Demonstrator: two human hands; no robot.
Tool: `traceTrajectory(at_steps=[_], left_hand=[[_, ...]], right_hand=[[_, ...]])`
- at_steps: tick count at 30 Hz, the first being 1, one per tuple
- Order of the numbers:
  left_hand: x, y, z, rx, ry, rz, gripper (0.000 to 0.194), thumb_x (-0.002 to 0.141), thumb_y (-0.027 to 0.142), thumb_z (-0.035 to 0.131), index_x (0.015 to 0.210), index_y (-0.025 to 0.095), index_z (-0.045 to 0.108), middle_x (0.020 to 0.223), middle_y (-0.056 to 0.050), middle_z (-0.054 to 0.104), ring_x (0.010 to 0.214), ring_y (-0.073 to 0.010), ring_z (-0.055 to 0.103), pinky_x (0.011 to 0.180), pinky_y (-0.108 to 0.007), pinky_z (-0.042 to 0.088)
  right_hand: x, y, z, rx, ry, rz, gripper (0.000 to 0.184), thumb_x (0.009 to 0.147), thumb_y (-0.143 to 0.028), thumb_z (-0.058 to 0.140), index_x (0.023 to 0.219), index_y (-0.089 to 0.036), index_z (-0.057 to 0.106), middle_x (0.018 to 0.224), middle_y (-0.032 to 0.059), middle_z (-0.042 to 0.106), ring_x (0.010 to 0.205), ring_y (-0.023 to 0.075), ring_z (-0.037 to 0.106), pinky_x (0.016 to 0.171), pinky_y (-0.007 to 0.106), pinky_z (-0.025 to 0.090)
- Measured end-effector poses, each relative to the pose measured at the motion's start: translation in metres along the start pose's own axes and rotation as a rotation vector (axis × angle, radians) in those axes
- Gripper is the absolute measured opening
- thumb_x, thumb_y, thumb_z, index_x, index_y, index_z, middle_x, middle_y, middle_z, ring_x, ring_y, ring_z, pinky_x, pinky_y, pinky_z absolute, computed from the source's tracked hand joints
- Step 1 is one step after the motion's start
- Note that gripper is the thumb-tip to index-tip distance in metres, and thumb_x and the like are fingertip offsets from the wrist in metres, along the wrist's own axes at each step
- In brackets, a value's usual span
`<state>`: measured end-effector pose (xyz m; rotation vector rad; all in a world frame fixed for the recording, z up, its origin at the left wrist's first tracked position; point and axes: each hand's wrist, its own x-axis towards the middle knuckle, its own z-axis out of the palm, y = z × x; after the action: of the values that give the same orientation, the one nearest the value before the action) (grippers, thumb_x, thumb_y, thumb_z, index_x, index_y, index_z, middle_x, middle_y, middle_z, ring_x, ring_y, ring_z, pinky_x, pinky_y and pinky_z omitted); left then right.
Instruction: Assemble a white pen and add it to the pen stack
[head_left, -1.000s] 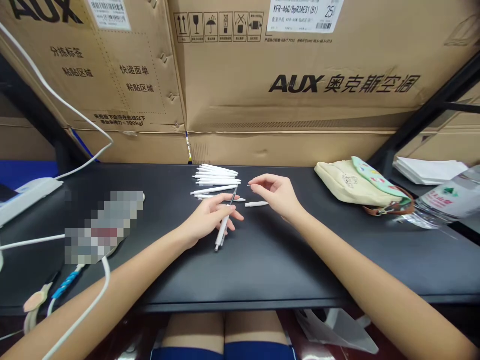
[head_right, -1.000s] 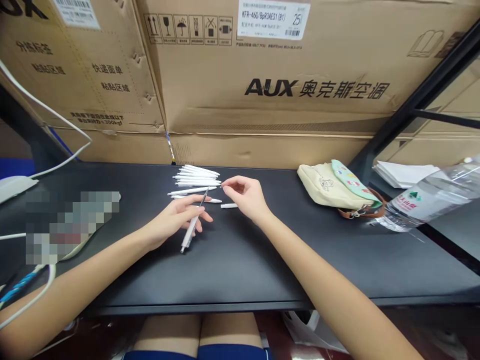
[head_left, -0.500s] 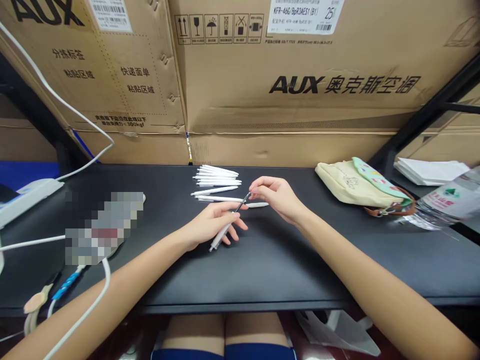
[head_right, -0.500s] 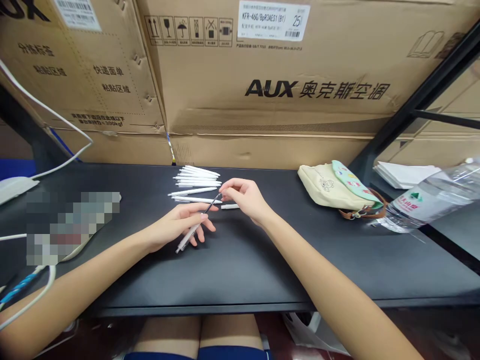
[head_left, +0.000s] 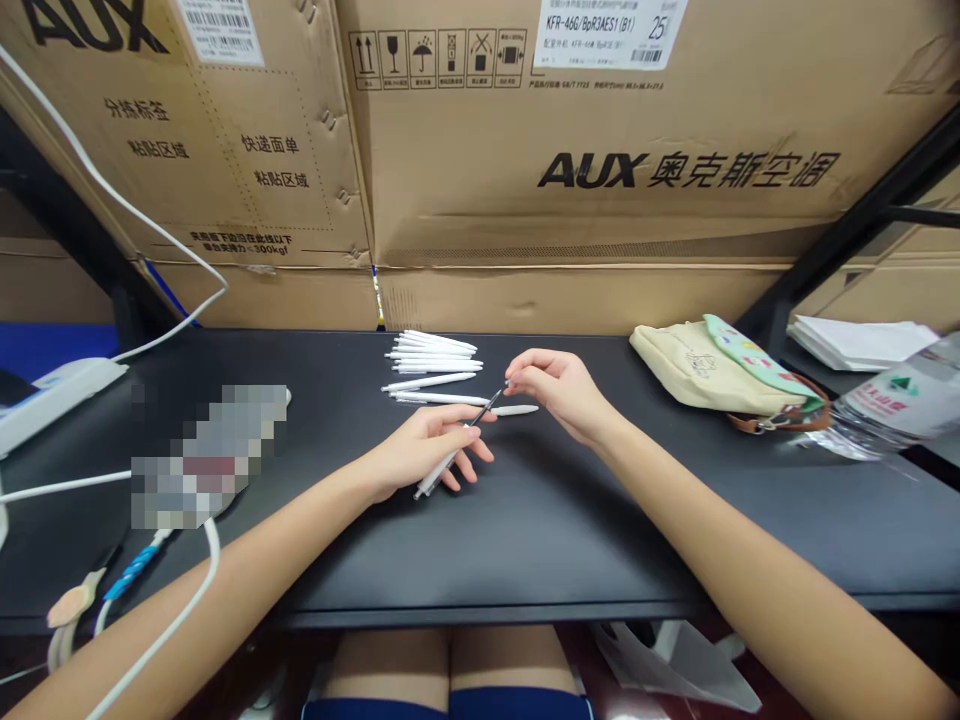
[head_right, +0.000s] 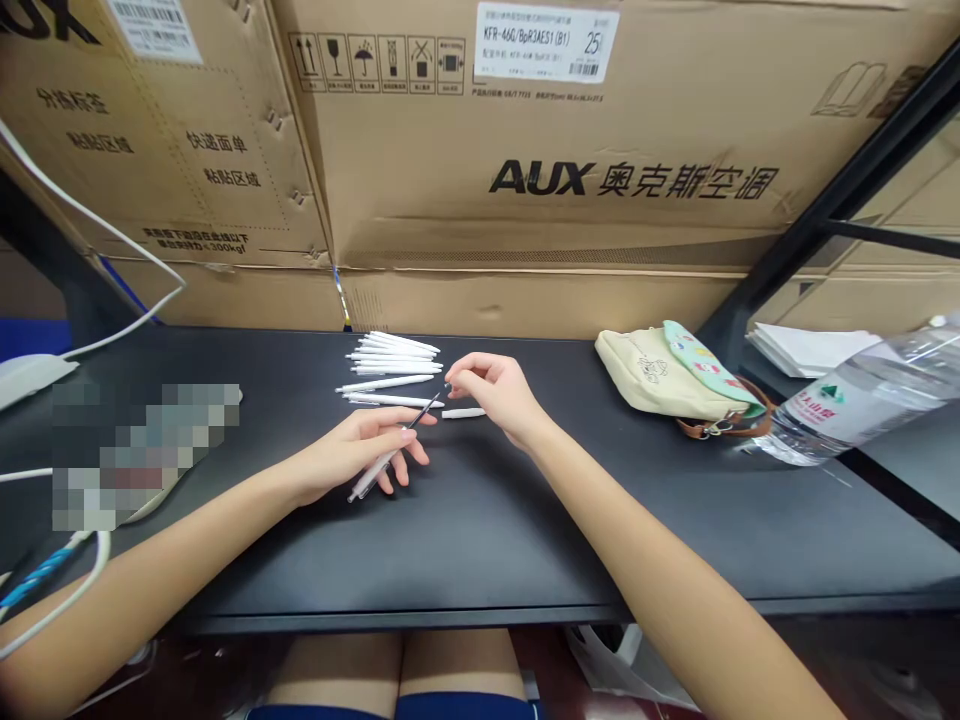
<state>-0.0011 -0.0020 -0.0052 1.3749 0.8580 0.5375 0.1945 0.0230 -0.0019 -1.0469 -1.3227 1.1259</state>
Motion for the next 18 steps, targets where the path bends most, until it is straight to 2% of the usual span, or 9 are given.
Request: traceTrajectory(at_steps=[8, 18], left_hand=[[-0.0006, 0.0004, -0.0004, 0.013, -0.008, 0.008, 0.043, 0.082, 0.041, 0.058, 0.118, 0.018, 0.057, 0.085, -0.007, 0.066, 0.059, -0.0111, 0.059, 0.050, -0.022, 0.050], [0.0001, -0.0003, 0.0004, 0.033, -0.013, -0.006, 0.040, 0.082, 0.041, 0.059, 0.112, 0.014, 0.058, 0.083, -0.007, 0.065, 0.058, -0.0106, 0.058, 0.049, -0.022, 0.049]], right_hand=[[-0.0048, 0.0009, 0.0054, -0.070, -0.138, 0.014, 0.007, 0.064, -0.022, 0.063, 0.062, -0.016, 0.064, 0.062, -0.0012, 0.061, 0.061, 0.0106, 0.056, 0.067, 0.027, 0.049], [-0.0010, 0.0062, 0.0021, 0.070, -0.057, 0.022, 0.006, 0.061, -0.021, 0.066, 0.060, -0.016, 0.064, 0.061, -0.0018, 0.060, 0.058, 0.0104, 0.057, 0.067, 0.027, 0.049]])
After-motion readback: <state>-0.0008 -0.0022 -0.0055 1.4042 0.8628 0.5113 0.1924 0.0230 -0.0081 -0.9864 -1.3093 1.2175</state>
